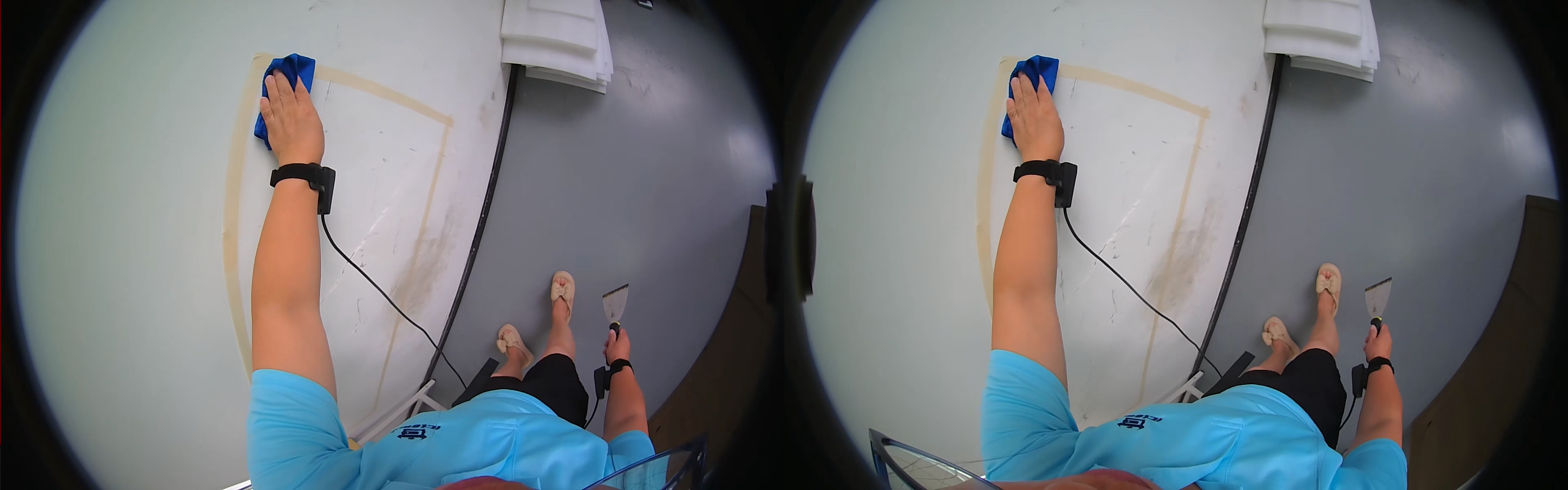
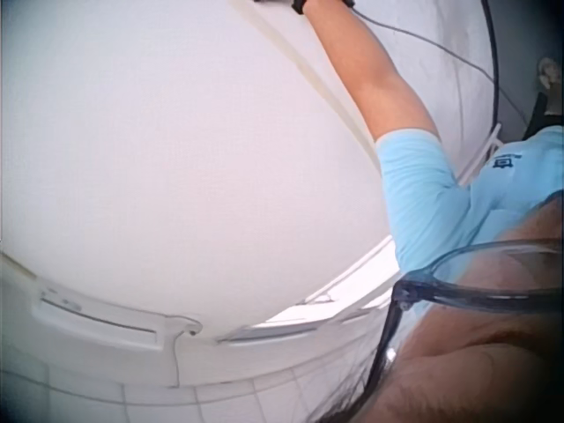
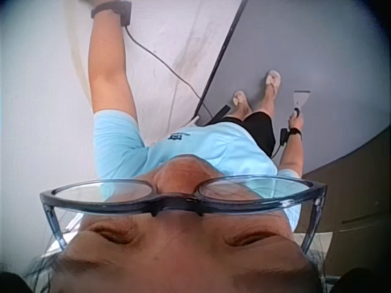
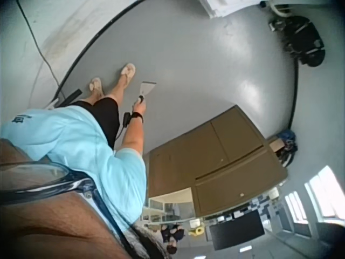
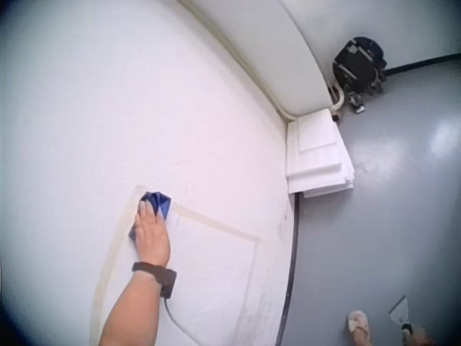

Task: The recorder uses a scraper, a paint roller, and a blue cloth to patch and smooth a wall surface near a window.

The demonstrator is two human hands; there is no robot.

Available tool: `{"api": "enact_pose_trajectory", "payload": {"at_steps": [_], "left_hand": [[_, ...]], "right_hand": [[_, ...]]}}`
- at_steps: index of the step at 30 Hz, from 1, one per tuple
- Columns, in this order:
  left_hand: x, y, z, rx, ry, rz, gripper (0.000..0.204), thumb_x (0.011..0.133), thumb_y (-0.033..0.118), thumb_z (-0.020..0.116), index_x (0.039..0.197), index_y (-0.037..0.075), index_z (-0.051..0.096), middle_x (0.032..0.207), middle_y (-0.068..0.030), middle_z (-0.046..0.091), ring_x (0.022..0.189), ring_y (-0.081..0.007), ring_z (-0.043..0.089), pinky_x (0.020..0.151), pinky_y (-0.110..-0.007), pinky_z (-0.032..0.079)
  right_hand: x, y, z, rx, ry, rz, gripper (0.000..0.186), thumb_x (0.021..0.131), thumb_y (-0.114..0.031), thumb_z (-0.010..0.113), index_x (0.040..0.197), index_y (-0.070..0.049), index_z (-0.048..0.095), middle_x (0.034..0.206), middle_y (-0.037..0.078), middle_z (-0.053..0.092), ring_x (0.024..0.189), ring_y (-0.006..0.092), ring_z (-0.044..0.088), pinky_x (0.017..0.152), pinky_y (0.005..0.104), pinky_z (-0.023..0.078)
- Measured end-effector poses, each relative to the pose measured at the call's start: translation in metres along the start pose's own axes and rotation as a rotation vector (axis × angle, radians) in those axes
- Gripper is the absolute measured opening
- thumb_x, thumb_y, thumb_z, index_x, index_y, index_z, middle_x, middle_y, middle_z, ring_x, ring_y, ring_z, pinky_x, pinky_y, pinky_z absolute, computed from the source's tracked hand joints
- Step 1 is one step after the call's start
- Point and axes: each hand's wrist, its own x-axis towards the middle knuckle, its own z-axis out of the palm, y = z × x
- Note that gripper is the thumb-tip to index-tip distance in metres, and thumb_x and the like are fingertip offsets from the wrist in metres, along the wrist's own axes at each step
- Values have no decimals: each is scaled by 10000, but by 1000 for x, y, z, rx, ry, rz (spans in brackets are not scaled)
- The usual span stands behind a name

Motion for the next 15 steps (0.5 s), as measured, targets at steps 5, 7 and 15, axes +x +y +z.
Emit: {"api": "enact_pose_trajectory", "payload": {"at_steps": [5, 7, 15], "left_hand": [[2, 19, -4, -55, 47, 57, 344, 807, 54, 368, 1148, 21, 401, 1281, -149, 281, 1215, -273, 223, 974, -404, 190], [-6, 30, 0, -81, -5, 84, 333, 805, 59, 377, 1133, 19, 417, 1275, -150, 291, 1208, -275, 235, 971, -403, 196], [-18, 78, 26, -86, -62, 242, 271, 803, 107, 407, 1051, 57, 505, 1228, -126, 367, 1163, -257, 311, 934, -400, 248]], "right_hand": [[1, 4, 3, -6, -4, 14, 167, 826, -148, 432, 861, 16, 437, 567, 77, 488, 430, 155, 478, 404, 283, 401], [3, 7, 5, 43, -19, -11, 162, 825, -144, 433, 862, 14, 439, 575, 76, 491, 433, 151, 476, 402, 281, 402], [2, 7, 3, 92, -29, 29, 153, 823, -134, 439, 860, 15, 438, 585, 74, 489, 434, 143, 469, 403, 267, 401]]}}
